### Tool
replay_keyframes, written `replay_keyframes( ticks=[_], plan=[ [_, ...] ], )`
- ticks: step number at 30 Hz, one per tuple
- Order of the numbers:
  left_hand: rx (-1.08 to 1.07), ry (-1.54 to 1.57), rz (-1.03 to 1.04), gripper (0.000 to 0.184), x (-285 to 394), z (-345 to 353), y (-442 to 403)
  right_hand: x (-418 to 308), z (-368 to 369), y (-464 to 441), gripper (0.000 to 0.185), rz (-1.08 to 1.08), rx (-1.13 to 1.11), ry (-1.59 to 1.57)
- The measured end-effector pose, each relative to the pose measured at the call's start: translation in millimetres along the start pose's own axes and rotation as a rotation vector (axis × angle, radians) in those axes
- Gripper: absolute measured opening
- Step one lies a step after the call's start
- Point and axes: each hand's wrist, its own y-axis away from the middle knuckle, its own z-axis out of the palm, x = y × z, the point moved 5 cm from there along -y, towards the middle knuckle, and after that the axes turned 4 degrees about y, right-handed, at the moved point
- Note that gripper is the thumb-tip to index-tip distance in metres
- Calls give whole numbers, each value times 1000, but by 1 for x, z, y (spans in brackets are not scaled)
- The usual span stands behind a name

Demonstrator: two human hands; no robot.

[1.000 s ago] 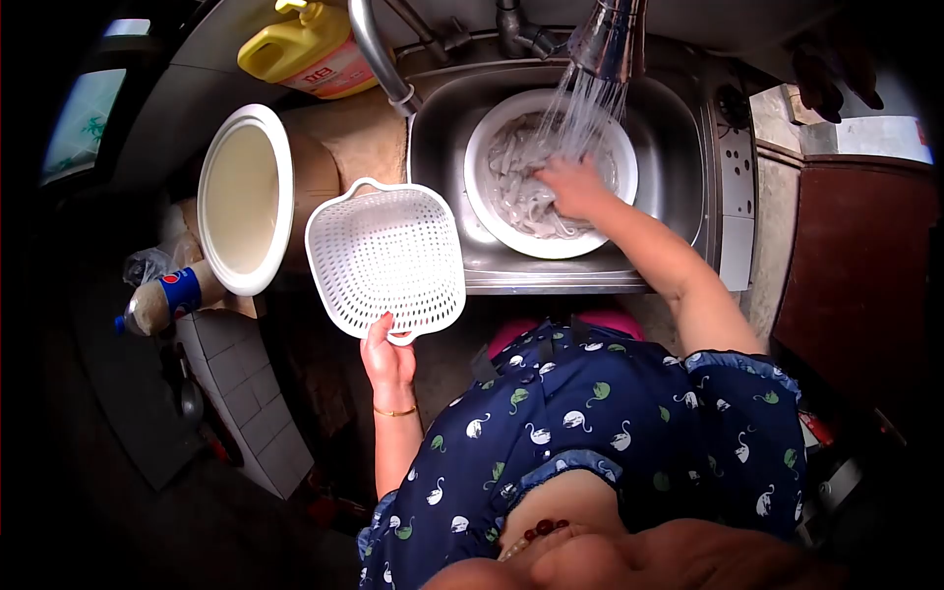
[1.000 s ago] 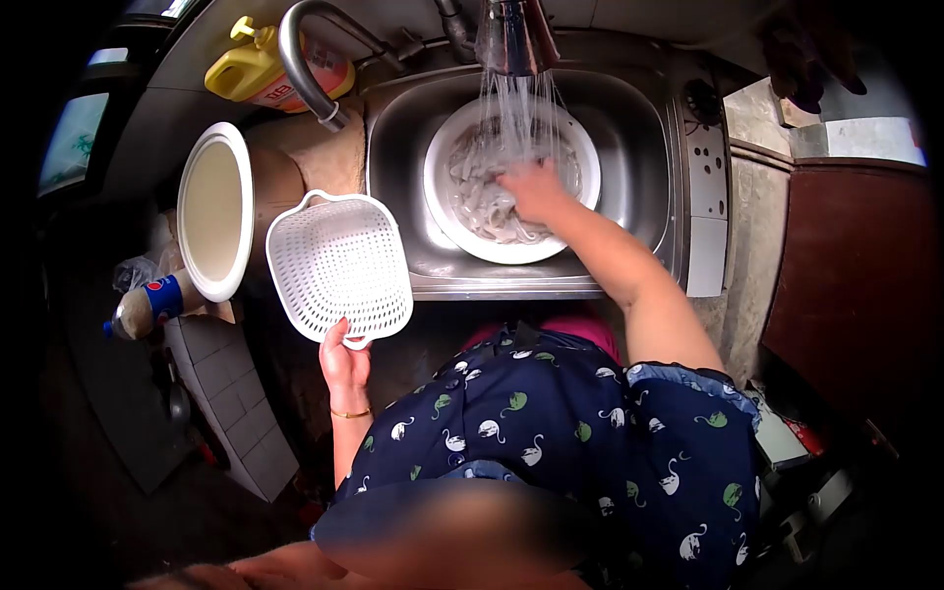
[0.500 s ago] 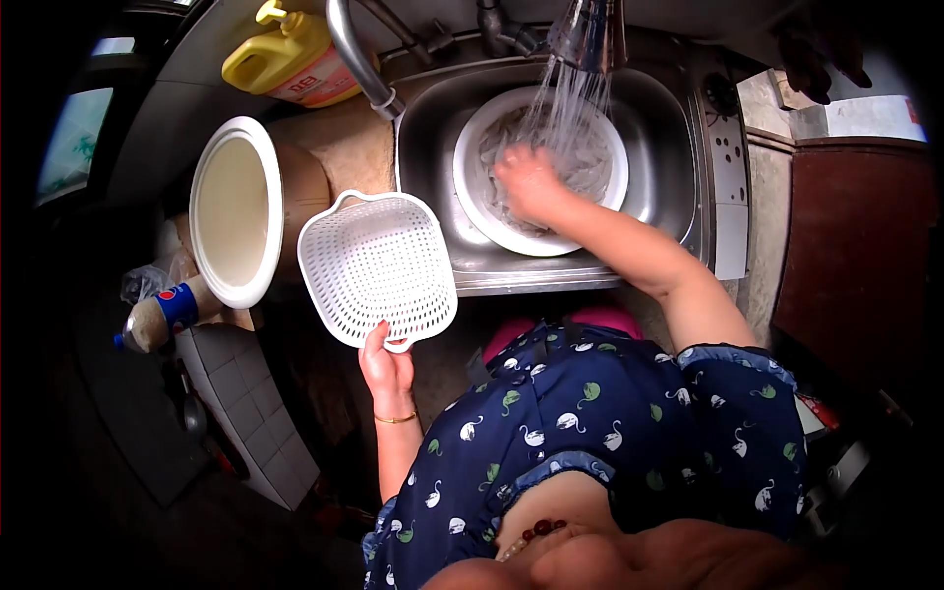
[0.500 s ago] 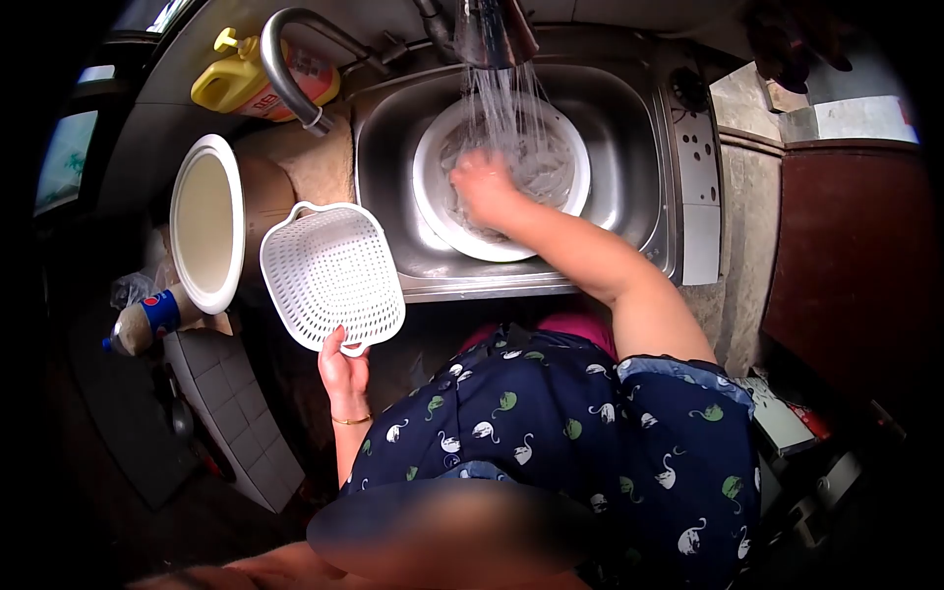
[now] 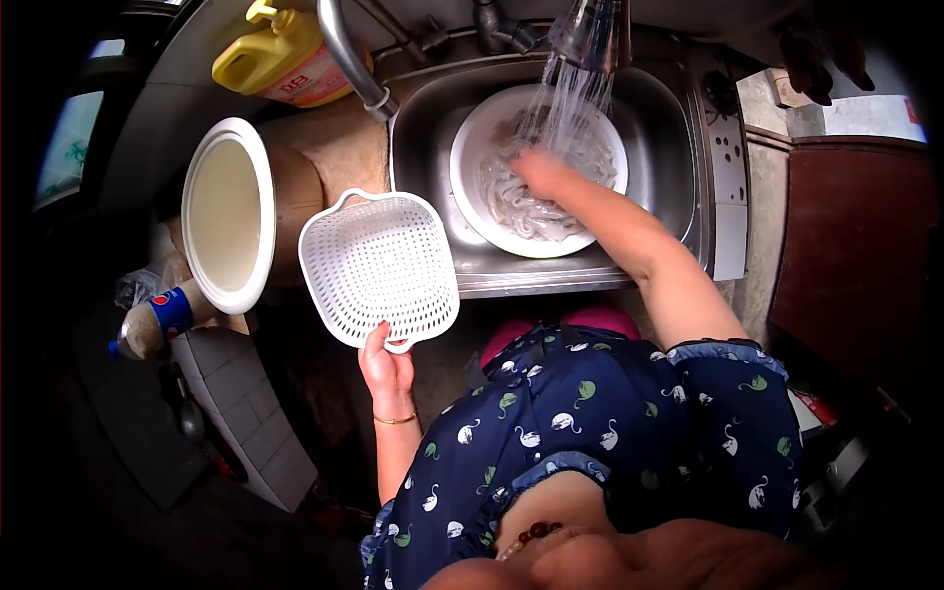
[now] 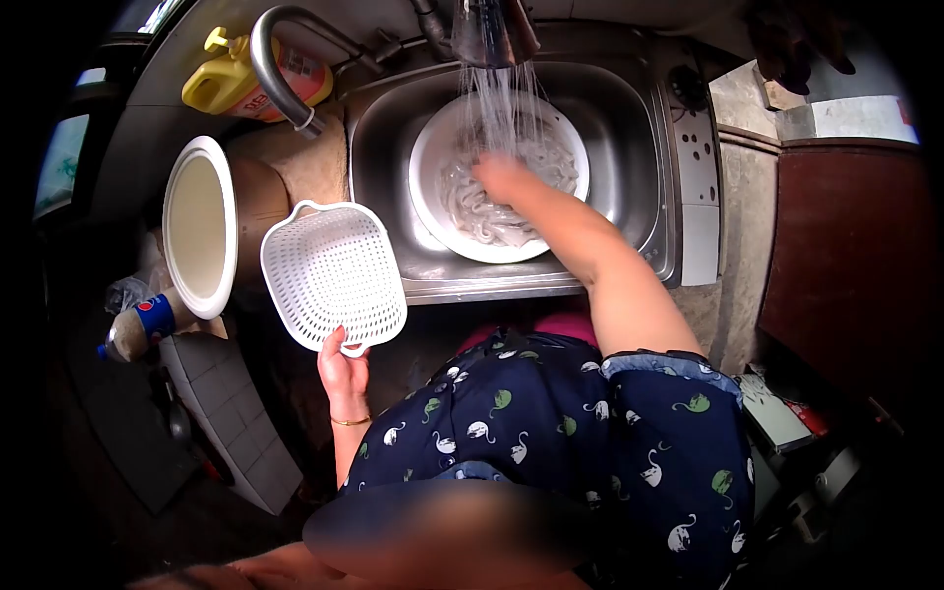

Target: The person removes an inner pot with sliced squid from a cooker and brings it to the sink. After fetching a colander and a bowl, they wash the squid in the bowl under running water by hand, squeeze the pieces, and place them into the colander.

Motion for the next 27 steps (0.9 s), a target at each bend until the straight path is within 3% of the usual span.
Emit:
replay_keyframes(
  ticks=[5,8,11,14,15,18,20,22,25,27],
  plan=[
    [-7,16,0,47,2,6,-2,7,-11,16,28,-16,-199,-12],
    [-13,5,0,46,3,7,-3,30,-34,7,40,94,-2,-174],
    [0,-36,45,36,1,6,-7,61,-40,-14,51,76,348,-113],
    [30,-41,38,36,3,18,-2,58,-17,-17,58,273,140,-241],
    [24,-40,40,37,2,17,-3,43,-22,-8,58,224,137,-219],
    [7,-23,34,40,2,11,-7,28,-8,-8,57,182,-152,-86],
    [-1,10,14,46,2,12,-6,9,-24,9,59,80,-133,-219],
    [-3,-31,39,39,0,10,-8,-15,-38,35,61,-21,-115,-353],
    [5,-55,50,36,0,12,-9,-38,-22,64,60,-304,-86,127],
    [16,-54,55,36,1,16,-8,-16,-19,56,60,-183,-55,157]
  ],
)
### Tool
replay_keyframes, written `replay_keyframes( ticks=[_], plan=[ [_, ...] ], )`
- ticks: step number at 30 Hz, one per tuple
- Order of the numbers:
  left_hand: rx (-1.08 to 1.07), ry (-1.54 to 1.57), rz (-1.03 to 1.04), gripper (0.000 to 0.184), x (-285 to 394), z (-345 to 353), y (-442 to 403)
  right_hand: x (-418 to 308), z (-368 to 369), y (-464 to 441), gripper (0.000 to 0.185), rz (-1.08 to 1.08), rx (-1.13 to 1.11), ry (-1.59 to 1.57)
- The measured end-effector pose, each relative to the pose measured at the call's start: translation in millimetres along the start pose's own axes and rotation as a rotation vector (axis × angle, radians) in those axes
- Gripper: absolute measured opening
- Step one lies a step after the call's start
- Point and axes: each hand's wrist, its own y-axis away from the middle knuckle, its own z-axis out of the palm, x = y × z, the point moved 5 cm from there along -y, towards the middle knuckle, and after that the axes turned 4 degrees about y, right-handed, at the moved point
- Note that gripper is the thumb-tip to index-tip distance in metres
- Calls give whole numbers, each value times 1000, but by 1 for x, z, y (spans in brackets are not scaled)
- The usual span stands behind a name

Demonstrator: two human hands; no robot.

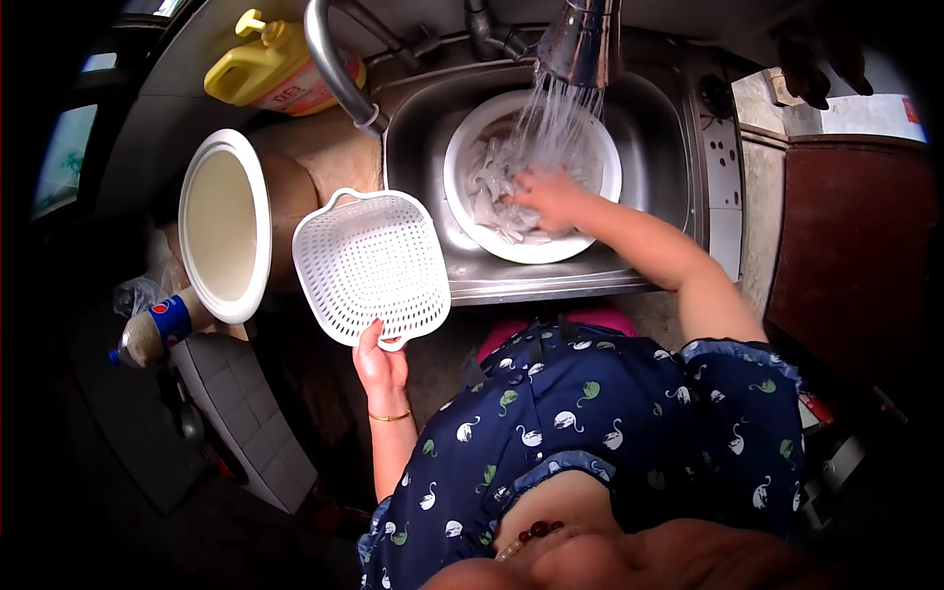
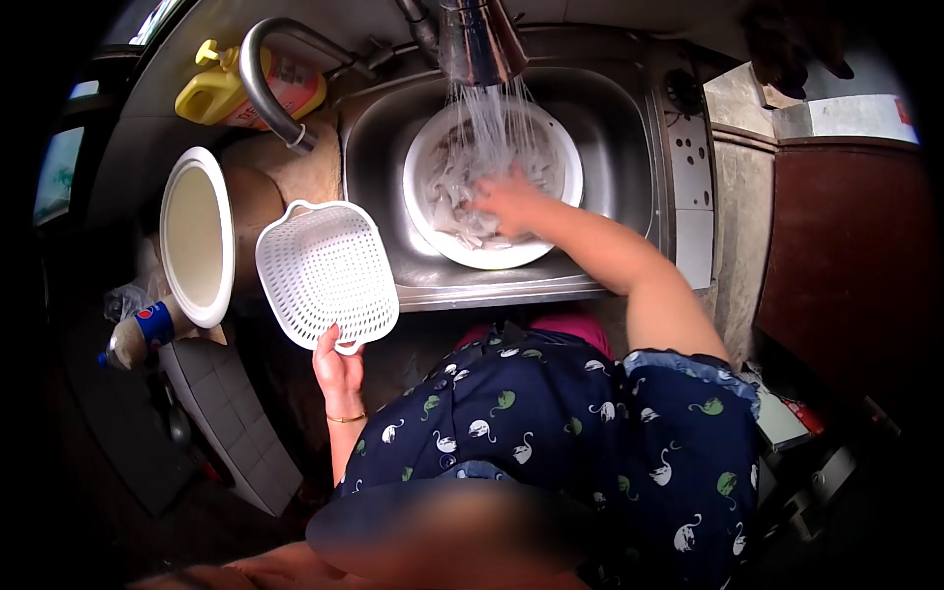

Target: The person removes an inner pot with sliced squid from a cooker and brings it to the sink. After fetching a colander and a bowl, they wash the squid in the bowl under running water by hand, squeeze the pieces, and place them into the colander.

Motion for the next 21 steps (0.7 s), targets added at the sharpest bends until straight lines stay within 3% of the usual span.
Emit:
replay_keyframes(
  ticks=[5,8,11,14,17,18,21],
  plan=[
    [-10,1,5,37,0,-2,-2,4,0,-9,56,329,166,-167],
    [-5,27,-5,39,0,3,1,-3,9,-7,59,-34,56,-72],
    [-18,35,-30,41,1,4,2,29,16,-10,58,297,-37,-325],
    [-32,24,-17,41,0,2,1,11,7,3,57,512,74,-209],
    [-43,21,-23,41,2,3,-1,-3,13,9,56,97,122,-302],
    [-42,23,-28,41,2,3,0,6,12,12,58,64,178,-255],
    [-49,24,-39,40,2,5,-2,37,0,23,57,383,72,-200]
  ],
)
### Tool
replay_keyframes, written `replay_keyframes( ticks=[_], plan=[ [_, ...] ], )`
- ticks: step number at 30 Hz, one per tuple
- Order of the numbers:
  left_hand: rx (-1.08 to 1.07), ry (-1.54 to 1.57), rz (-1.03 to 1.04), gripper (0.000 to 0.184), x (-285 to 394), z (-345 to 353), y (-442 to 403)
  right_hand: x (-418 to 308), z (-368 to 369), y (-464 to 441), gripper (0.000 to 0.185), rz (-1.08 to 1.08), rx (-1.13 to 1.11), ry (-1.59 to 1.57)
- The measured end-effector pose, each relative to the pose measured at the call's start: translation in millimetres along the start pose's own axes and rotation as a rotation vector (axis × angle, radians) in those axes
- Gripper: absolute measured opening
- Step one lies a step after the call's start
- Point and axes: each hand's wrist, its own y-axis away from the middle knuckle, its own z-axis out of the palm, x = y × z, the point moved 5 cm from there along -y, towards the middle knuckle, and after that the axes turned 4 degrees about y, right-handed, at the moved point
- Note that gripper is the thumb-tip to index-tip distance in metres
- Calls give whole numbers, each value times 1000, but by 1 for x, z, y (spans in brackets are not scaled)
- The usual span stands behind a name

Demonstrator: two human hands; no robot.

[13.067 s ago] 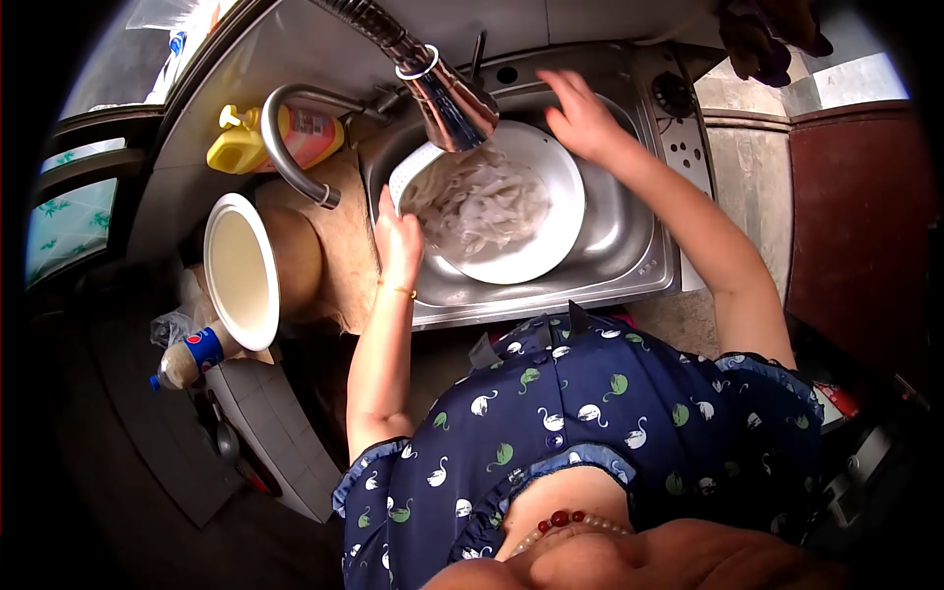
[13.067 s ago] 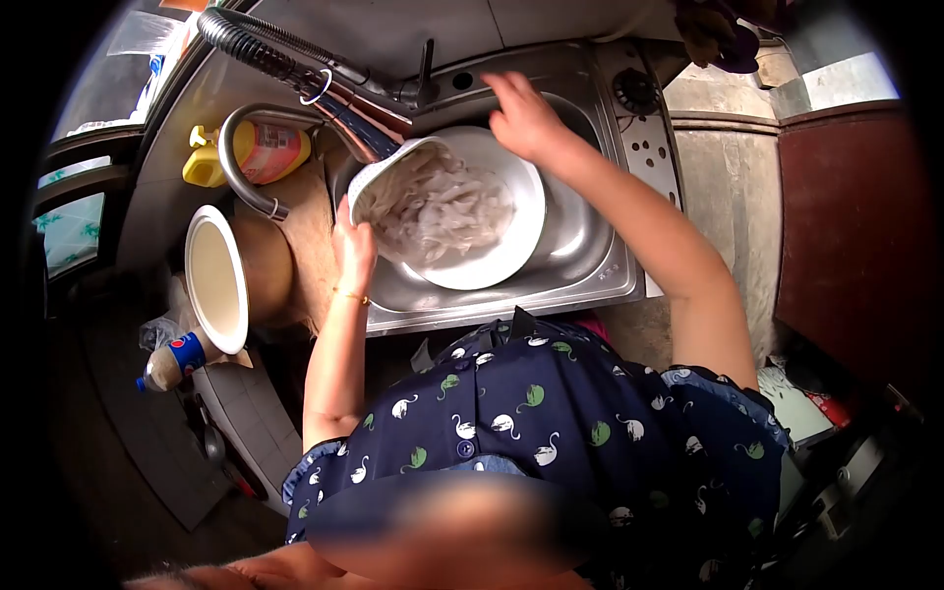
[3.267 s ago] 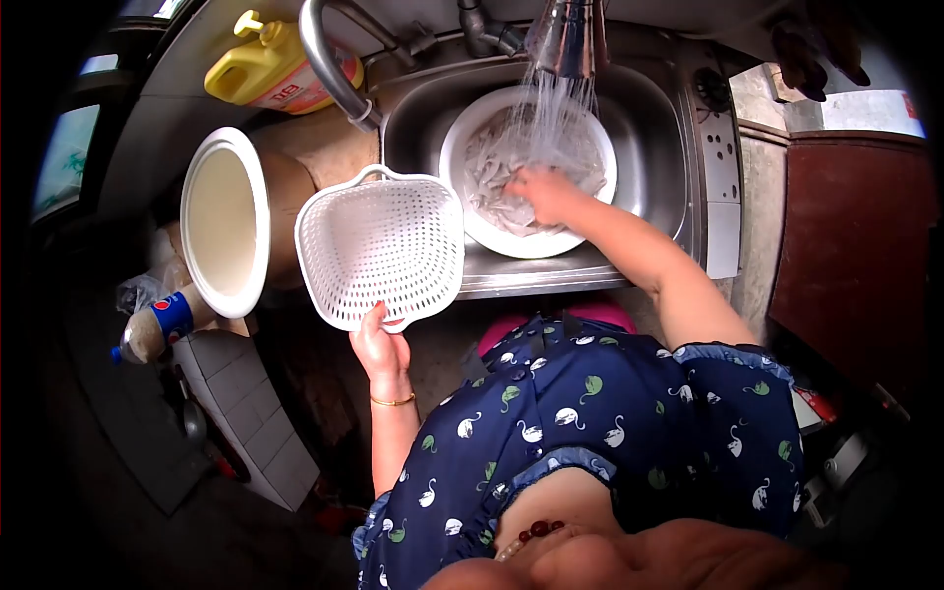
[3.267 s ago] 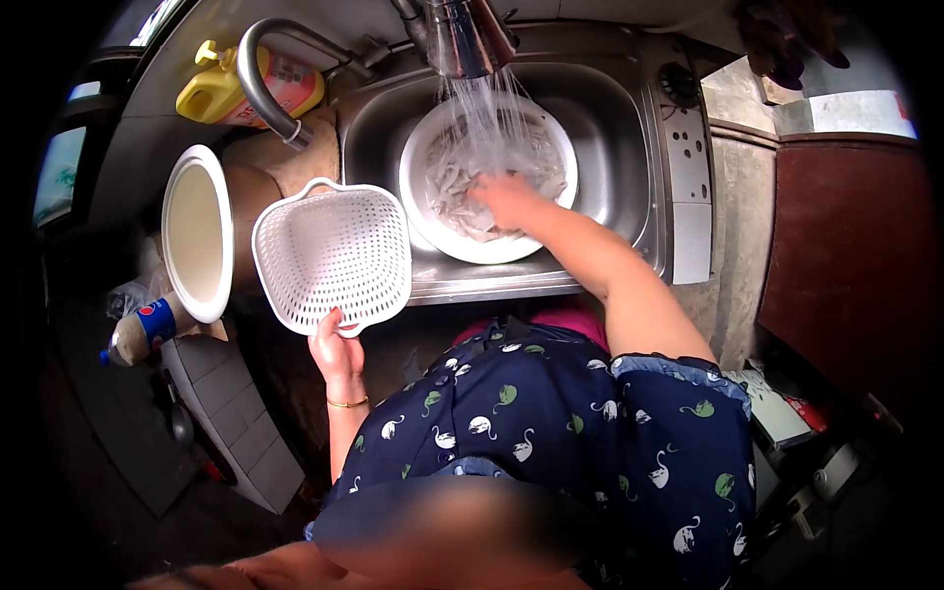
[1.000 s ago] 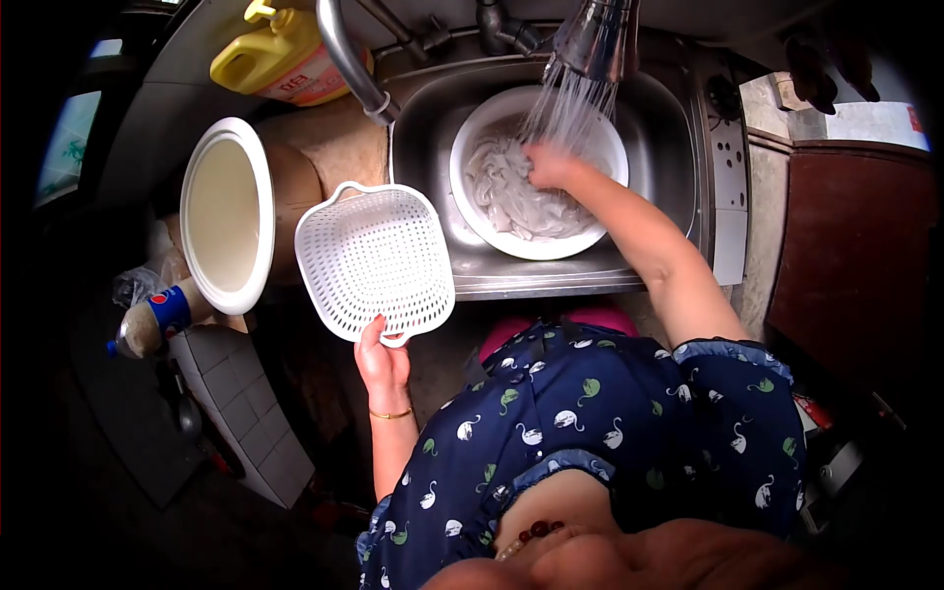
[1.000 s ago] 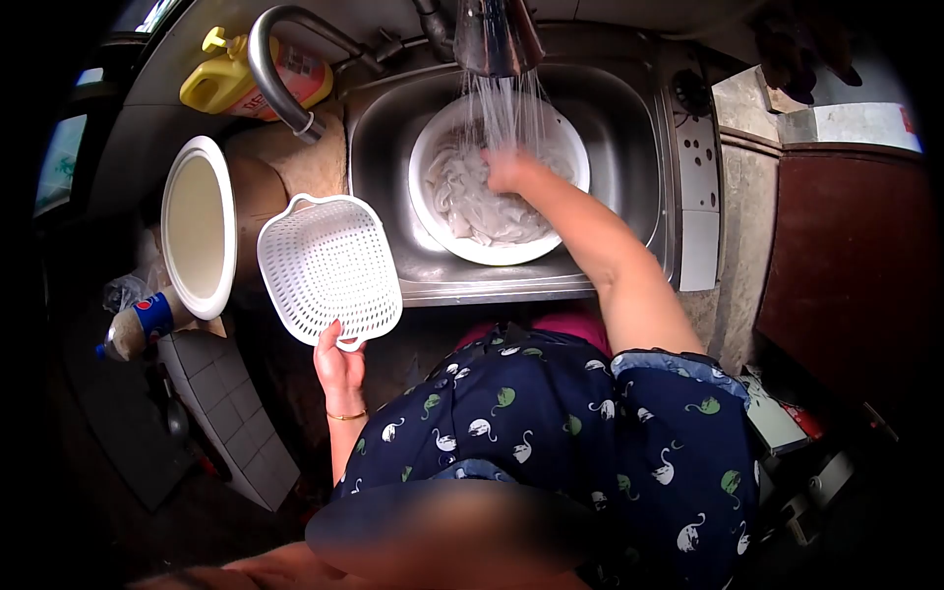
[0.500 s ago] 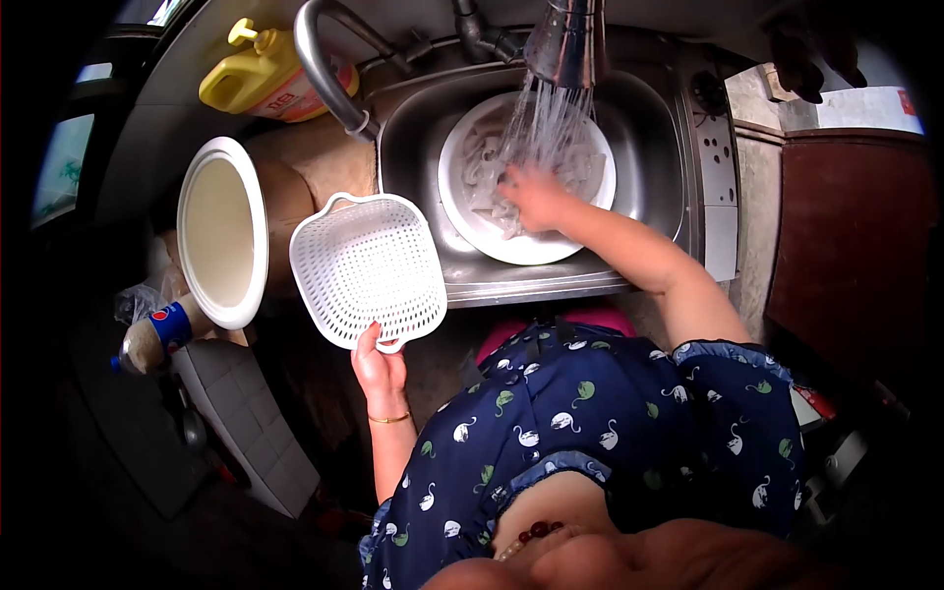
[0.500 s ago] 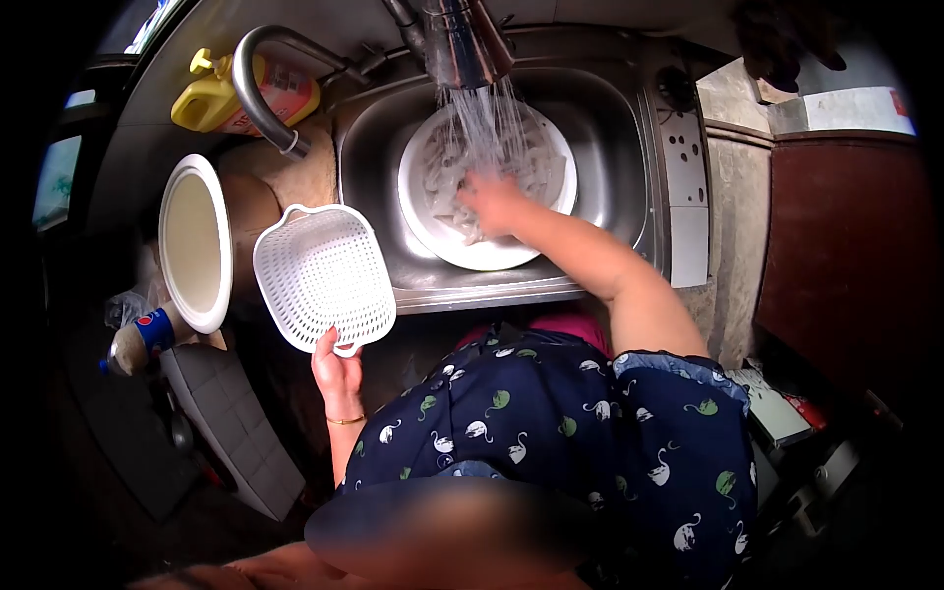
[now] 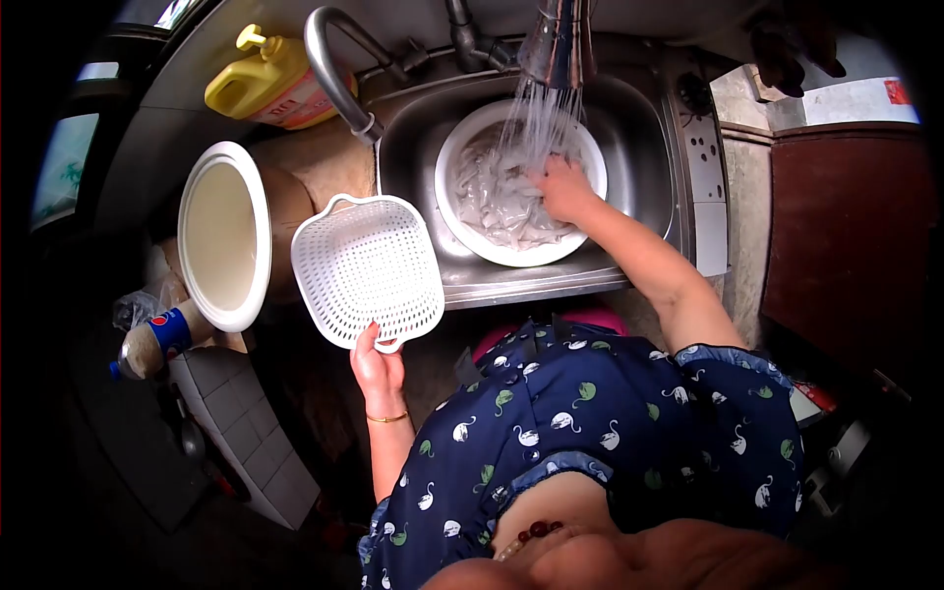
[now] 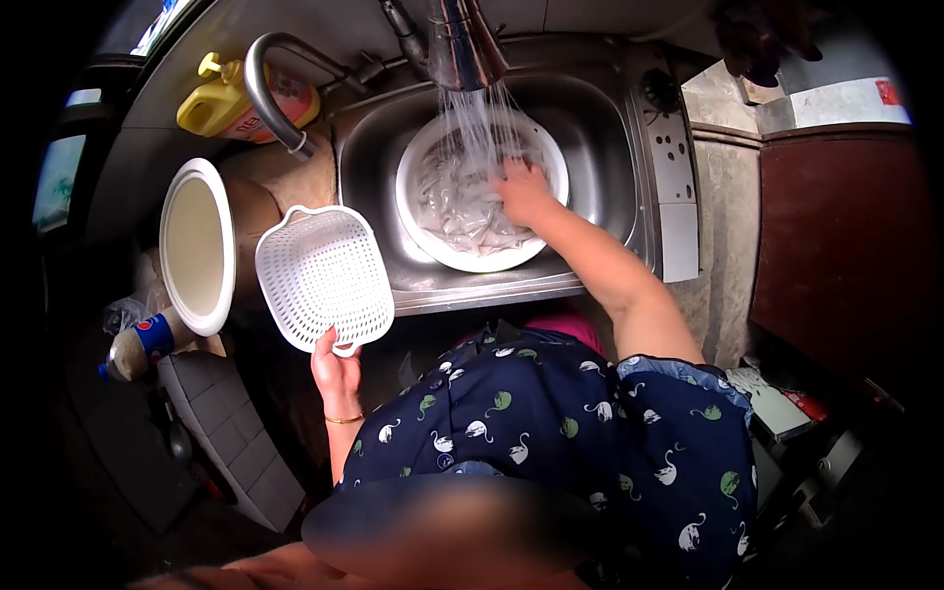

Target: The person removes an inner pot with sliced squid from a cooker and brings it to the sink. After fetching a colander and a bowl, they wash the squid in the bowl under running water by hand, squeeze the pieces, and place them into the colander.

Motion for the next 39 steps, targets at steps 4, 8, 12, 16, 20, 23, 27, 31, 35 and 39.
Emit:
replay_keyframes(
  ticks=[4,8,12,16,20,23,27,31,35,39],
  plan=[
    [-16,-1,-3,40,1,-1,-2,-18,-3,14,52,-131,-17,-214],
    [-41,22,-29,40,5,6,0,-8,-22,33,47,-148,116,-388],
    [-67,22,-23,40,7,2,-4,6,-55,54,45,-39,79,-500],
    [-59,10,-6,40,13,2,-5,29,-69,64,41,66,167,-473],
    [-75,-2,-12,41,17,-4,-5,36,-107,70,36,121,278,-522],
    [-105,9,-33,41,18,-7,-2,44,-127,59,34,54,397,-549],
    [-64,84,-25,40,20,-4,13,46,-165,47,32,29,449,-522],
    [-33,86,1,39,17,-20,27,42,-201,27,31,49,463,-370],
    [0,83,59,40,12,-40,49,62,-207,-21,32,-28,496,-367],
    [150,140,113,41,-2,-52,85,30,-234,-29,41,-205,431,-295]
  ],
)
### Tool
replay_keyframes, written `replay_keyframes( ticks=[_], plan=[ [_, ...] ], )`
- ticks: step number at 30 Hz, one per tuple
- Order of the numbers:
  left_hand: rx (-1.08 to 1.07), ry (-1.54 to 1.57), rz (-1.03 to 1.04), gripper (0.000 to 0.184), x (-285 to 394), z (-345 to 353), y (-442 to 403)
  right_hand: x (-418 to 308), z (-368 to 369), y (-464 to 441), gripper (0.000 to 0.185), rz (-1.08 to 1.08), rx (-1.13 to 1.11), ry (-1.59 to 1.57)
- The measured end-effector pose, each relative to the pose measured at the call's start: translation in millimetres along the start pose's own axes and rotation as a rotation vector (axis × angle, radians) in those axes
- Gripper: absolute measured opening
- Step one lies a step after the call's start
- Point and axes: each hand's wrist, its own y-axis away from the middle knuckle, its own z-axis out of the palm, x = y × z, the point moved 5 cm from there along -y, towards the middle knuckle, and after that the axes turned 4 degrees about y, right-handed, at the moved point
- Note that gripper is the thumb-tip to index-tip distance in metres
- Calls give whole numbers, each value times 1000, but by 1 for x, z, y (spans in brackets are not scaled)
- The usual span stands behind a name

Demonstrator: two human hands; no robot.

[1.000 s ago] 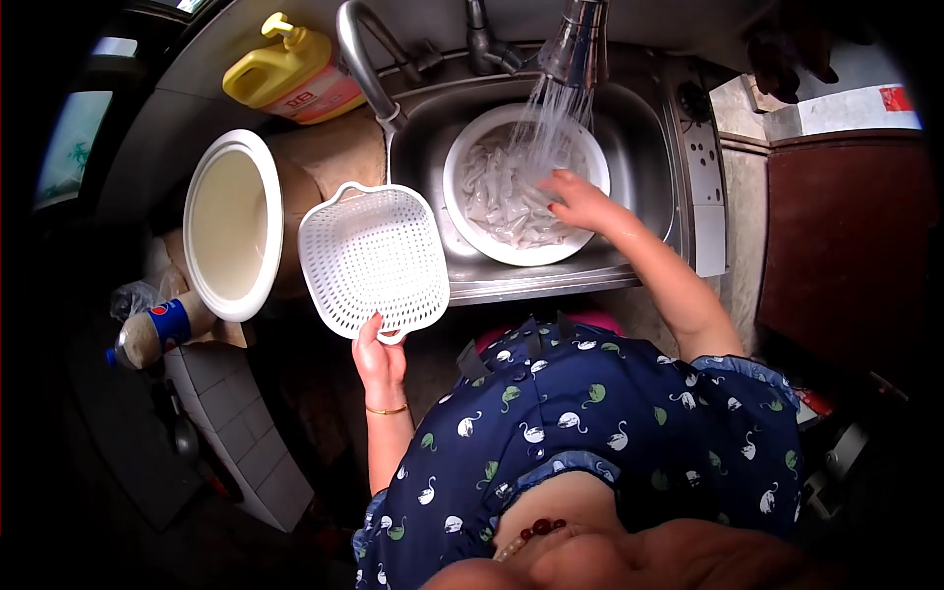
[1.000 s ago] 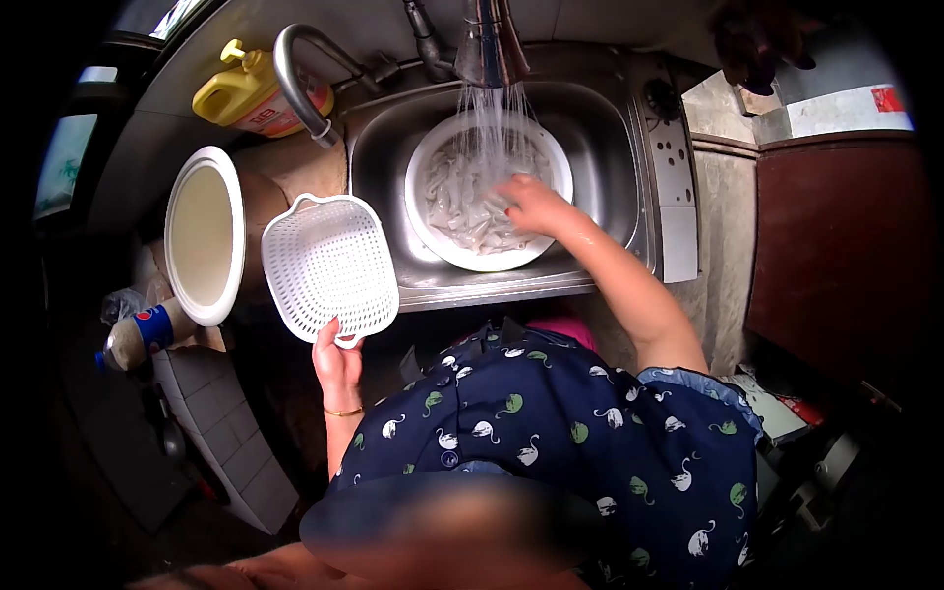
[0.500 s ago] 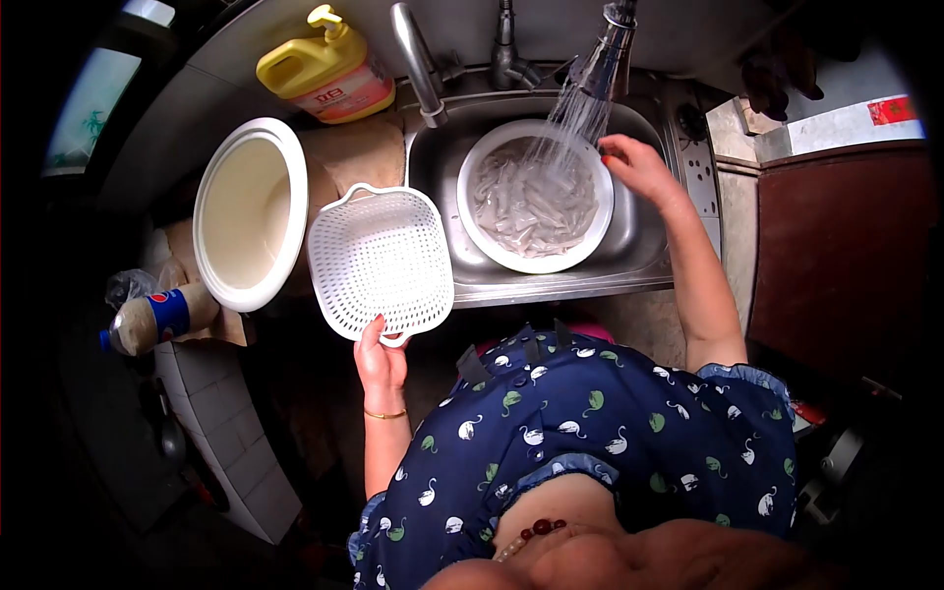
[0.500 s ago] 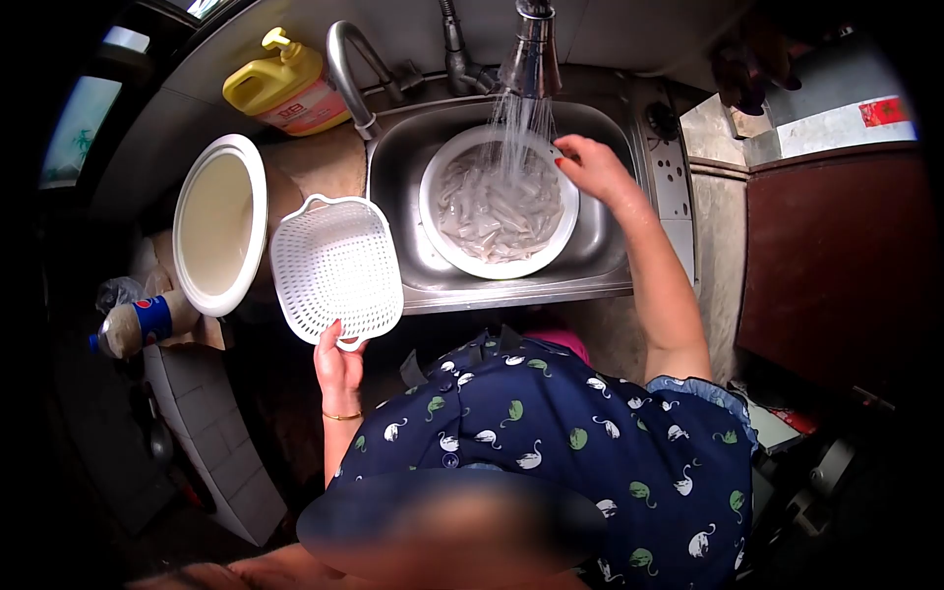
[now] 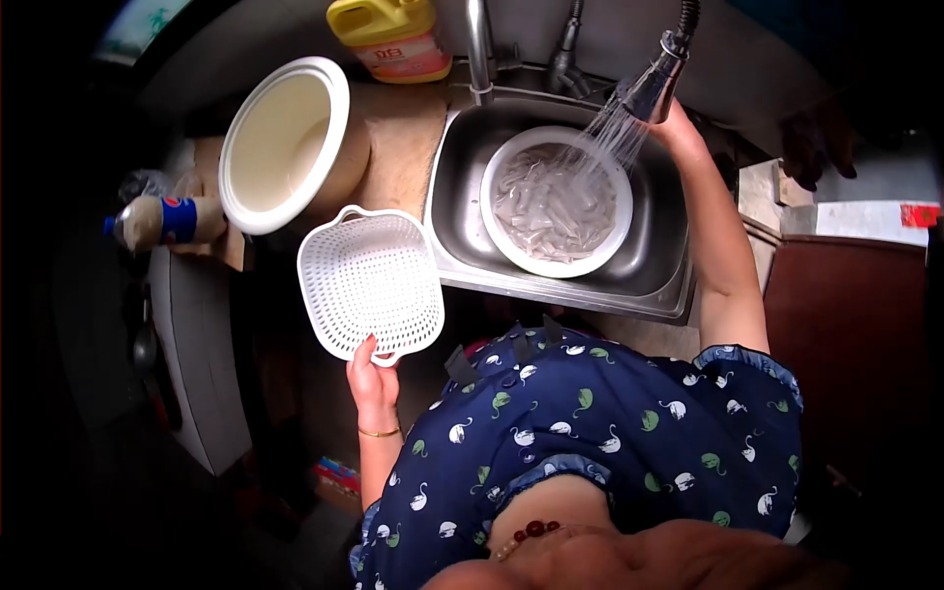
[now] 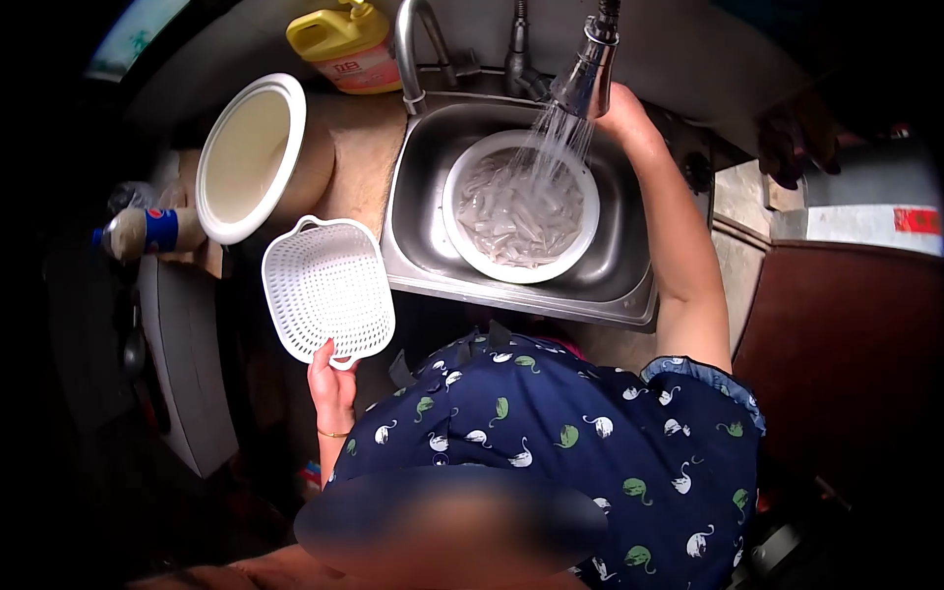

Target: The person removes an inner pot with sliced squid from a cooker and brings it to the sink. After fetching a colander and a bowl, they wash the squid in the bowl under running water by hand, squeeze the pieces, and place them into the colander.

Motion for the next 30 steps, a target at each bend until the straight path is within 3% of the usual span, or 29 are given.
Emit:
replay_keyframes(
  ticks=[7,16,19,20,21,22,23,24,25,27,29,30],
  plan=[
    [199,61,41,43,-30,-19,59,-11,-6,-17,44,-68,-155,103],
    [252,86,31,45,-56,-57,104,-8,-4,-19,41,-127,-104,72],
    [241,173,93,40,-54,-74,107,60,15,-9,48,5,108,-311],
    [259,208,85,42,-55,-86,106,90,30,-14,50,181,78,-403],
    [245,246,110,43,-53,-92,107,65,25,-5,50,258,26,-462],
    [236,264,127,43,-48,-100,110,98,41,-19,50,147,34,-86],
    [226,283,147,44,-40,-109,113,74,36,-7,47,-100,94,247],
    [229,313,145,43,-32,-119,116,28,30,14,39,81,-131,394],
    [206,344,163,42,-27,-139,116,26,40,30,33,40,-23,456],
    [183,388,183,42,-9,-170,118,-18,60,66,30,17,-68,439],
    [207,382,207,40,2,-189,130,-17,77,89,30,210,-232,499],
    [188,387,209,40,16,-207,132,-46,93,101,31,194,-267,521]
  ],
)
